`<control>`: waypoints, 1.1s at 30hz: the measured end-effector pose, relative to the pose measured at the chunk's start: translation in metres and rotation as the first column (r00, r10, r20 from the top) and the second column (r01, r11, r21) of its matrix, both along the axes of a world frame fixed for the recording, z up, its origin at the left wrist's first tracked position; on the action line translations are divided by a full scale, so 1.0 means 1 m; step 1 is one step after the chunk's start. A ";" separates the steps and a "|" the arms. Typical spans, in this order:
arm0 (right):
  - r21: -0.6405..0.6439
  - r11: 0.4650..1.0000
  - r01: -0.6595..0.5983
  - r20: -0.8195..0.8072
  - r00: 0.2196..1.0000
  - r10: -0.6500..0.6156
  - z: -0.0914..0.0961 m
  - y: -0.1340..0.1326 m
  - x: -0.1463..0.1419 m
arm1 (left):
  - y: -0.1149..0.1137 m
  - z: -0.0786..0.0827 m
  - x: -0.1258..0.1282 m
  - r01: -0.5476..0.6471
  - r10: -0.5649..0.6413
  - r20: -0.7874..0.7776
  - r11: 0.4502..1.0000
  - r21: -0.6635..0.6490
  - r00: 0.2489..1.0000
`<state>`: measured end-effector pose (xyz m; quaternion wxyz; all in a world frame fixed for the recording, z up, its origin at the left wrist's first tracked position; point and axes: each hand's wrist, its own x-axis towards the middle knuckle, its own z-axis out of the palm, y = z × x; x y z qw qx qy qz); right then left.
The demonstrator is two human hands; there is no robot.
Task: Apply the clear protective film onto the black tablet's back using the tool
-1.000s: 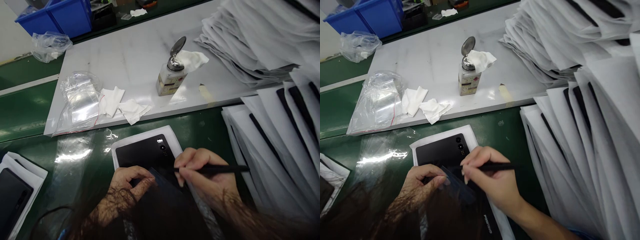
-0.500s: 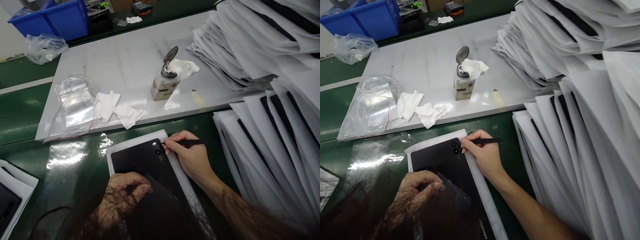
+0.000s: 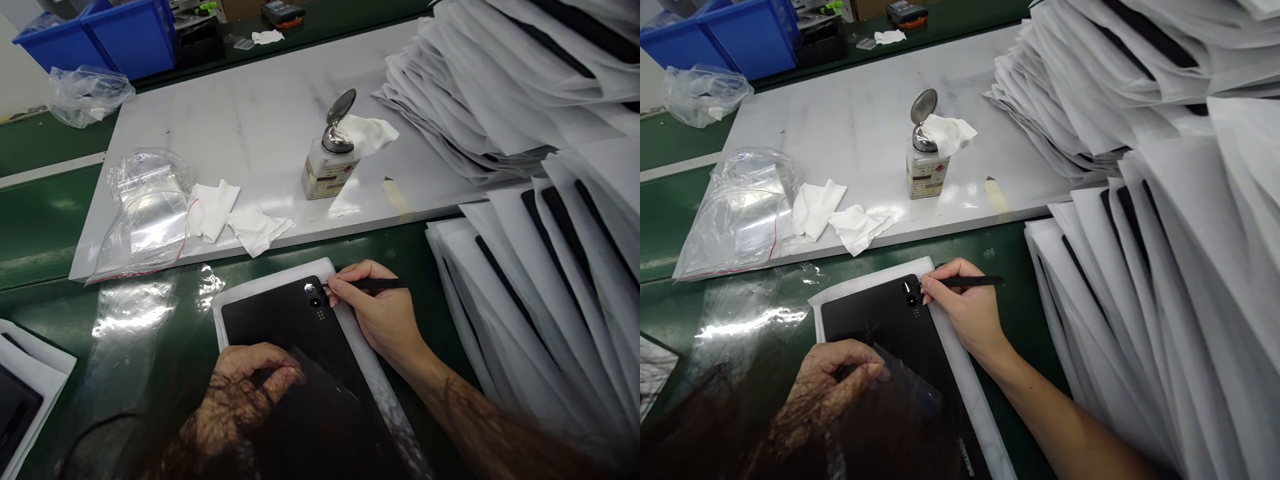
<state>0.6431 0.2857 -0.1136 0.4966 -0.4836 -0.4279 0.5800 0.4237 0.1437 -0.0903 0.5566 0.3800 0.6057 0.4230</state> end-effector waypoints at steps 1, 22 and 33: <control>0.000 1.000 0.002 0.000 1.000 -0.002 0.000 0.000 0.000 | 0.001 0.006 0.002 -0.027 0.027 -0.004 0.999 -0.035 1.000; 0.075 0.900 -0.430 -0.233 0.870 0.435 0.024 -0.015 0.025 | 0.002 0.004 0.001 -0.034 0.033 0.024 0.999 0.038 0.999; 0.056 0.865 -0.499 -0.226 0.837 0.498 0.026 -0.022 0.019 | 0.006 0.023 0.006 -0.099 0.097 -0.038 0.994 -0.052 0.995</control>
